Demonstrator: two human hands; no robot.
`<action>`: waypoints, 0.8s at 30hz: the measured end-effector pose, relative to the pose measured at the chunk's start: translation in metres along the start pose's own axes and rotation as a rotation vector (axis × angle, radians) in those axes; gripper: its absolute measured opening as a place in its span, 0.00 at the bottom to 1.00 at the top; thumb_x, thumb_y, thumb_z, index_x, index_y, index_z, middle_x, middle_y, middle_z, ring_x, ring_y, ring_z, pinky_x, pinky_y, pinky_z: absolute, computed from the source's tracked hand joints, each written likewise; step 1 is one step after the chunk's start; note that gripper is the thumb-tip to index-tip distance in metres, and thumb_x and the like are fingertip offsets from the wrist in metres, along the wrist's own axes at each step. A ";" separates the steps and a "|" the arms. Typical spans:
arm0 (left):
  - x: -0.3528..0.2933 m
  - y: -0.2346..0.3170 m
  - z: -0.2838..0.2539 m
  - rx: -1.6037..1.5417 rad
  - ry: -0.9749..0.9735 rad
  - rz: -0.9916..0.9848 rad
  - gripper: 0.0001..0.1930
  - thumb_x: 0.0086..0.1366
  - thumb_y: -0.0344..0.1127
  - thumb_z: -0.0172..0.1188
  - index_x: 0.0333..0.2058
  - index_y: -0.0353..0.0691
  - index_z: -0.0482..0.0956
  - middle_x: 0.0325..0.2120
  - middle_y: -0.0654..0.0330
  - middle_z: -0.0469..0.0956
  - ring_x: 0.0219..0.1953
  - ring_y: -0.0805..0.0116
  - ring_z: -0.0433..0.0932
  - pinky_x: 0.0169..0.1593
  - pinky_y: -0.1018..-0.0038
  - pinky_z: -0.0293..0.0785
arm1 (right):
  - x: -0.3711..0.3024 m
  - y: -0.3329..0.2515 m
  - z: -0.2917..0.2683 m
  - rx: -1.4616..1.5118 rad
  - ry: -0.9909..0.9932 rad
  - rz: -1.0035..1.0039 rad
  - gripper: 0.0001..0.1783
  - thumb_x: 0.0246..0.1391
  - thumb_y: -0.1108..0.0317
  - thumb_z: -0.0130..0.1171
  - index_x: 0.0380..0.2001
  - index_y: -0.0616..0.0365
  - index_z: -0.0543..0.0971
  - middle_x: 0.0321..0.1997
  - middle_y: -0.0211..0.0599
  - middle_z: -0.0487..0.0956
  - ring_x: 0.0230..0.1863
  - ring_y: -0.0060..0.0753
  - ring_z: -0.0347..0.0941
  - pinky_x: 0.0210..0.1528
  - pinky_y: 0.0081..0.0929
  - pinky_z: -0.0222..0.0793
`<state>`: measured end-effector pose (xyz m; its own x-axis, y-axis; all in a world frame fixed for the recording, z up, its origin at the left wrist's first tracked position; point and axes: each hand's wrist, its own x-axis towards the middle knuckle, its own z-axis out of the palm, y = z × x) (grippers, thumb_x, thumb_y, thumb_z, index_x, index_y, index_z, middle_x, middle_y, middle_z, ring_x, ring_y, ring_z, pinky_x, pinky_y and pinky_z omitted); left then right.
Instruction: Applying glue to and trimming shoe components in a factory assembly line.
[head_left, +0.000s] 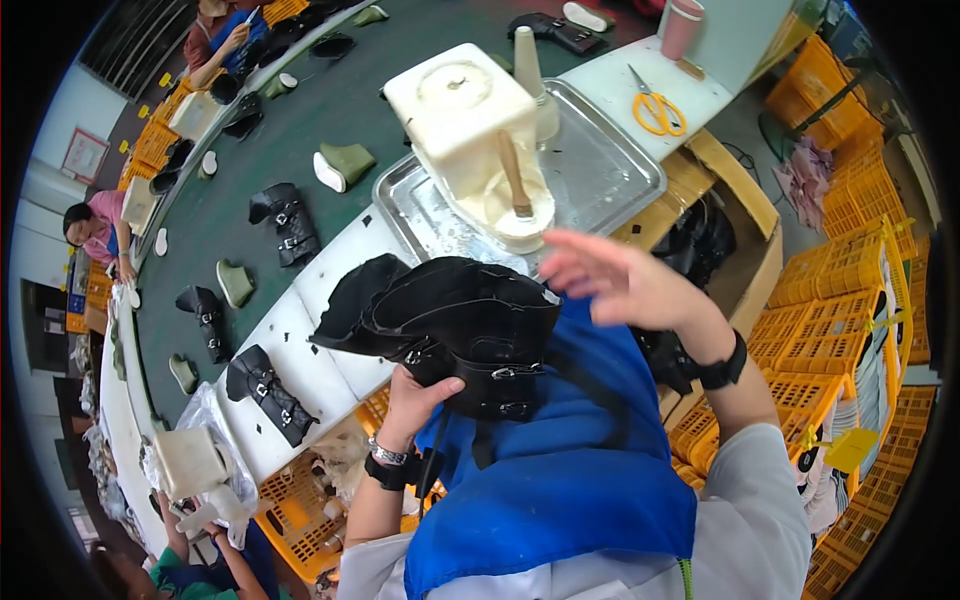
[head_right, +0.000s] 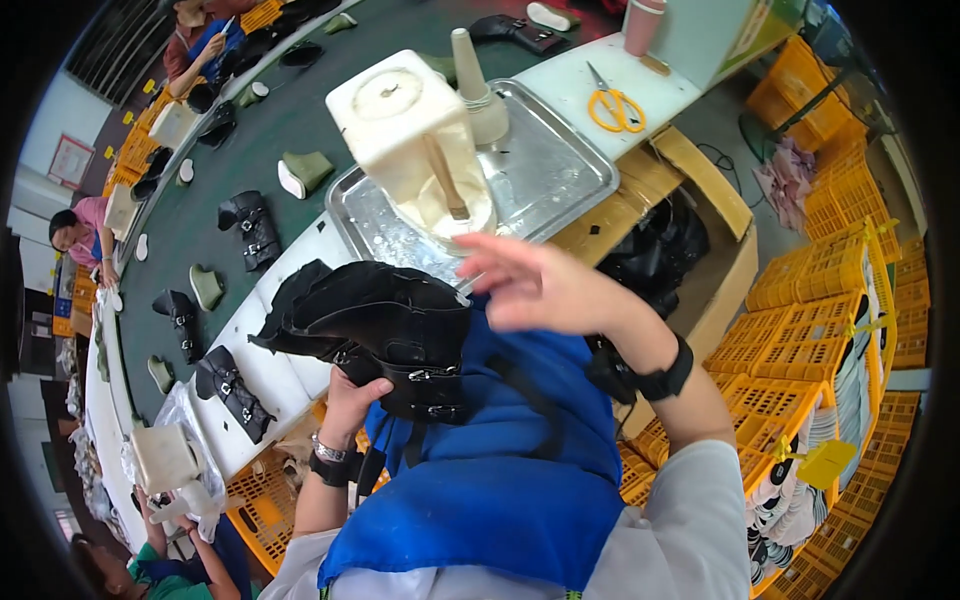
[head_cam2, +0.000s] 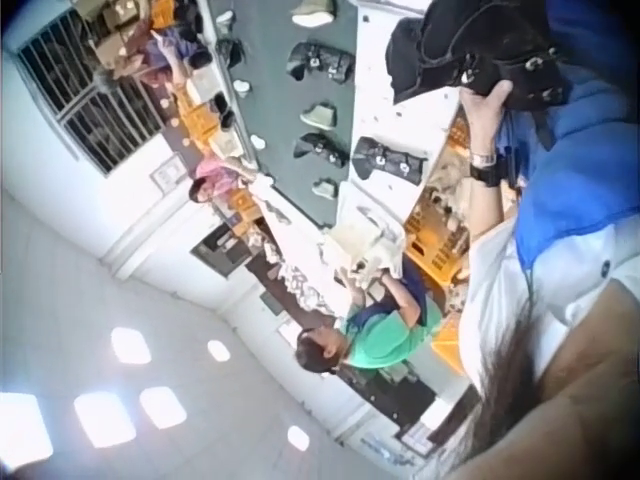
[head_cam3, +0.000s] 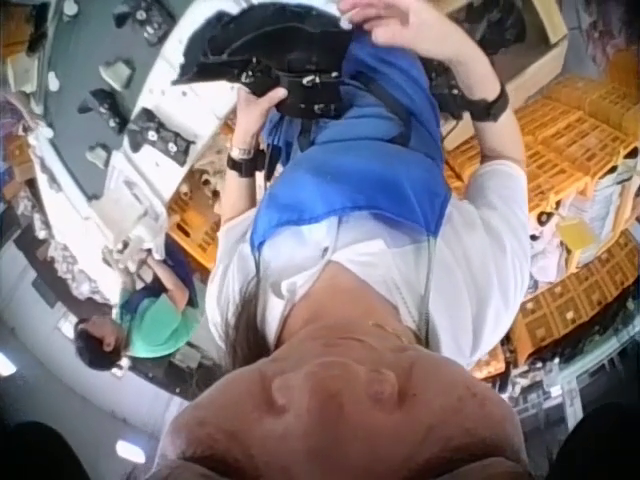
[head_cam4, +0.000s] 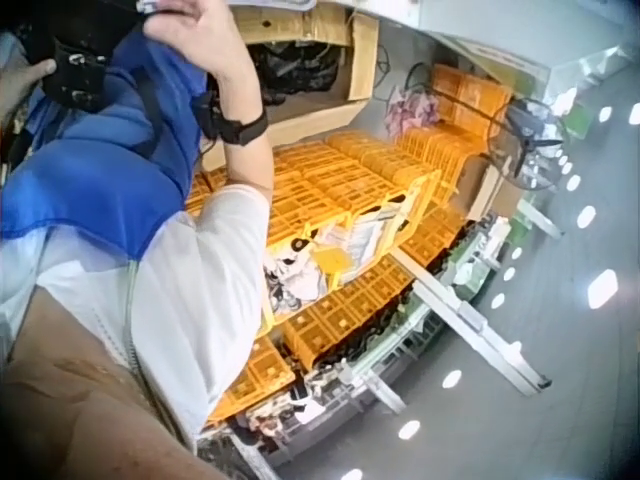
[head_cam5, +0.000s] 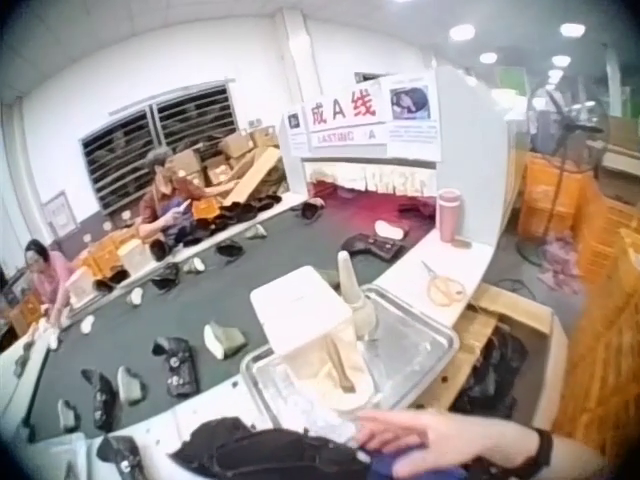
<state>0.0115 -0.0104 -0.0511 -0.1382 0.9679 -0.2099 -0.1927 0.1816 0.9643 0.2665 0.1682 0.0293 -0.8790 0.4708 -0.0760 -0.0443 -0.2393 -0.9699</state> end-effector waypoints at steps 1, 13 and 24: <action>-0.001 -0.002 -0.002 -0.020 0.017 0.014 0.17 0.46 0.28 0.68 0.37 0.37 0.75 0.31 0.68 0.76 0.34 0.79 0.72 0.41 0.80 0.70 | -0.004 0.006 0.005 -0.120 -0.024 0.014 0.43 0.44 0.71 0.63 0.62 0.54 0.52 0.50 0.40 0.67 0.47 0.27 0.67 0.47 0.22 0.66; -0.025 0.031 -0.013 0.163 0.251 0.001 0.30 0.50 0.30 0.65 0.51 0.32 0.63 0.44 0.59 0.71 0.45 0.73 0.68 0.51 0.75 0.65 | 0.062 0.045 0.075 0.108 -0.042 0.241 0.29 0.54 0.70 0.52 0.58 0.58 0.58 0.43 0.38 0.72 0.28 0.21 0.73 0.30 0.16 0.72; -0.051 0.012 -0.166 0.182 0.673 -0.107 0.22 0.58 0.33 0.57 0.50 0.31 0.65 0.41 0.56 0.73 0.41 0.72 0.73 0.46 0.77 0.68 | -0.010 0.053 -0.035 -0.159 0.439 0.104 0.19 0.55 0.71 0.49 0.50 0.61 0.68 0.34 0.35 0.76 0.29 0.20 0.72 0.33 0.16 0.70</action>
<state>-0.1449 -0.0863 -0.0559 -0.7099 0.6359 -0.3028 -0.0811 0.3533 0.9320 0.2892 0.1805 -0.0291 -0.5898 0.7735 -0.2323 0.1368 -0.1878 -0.9726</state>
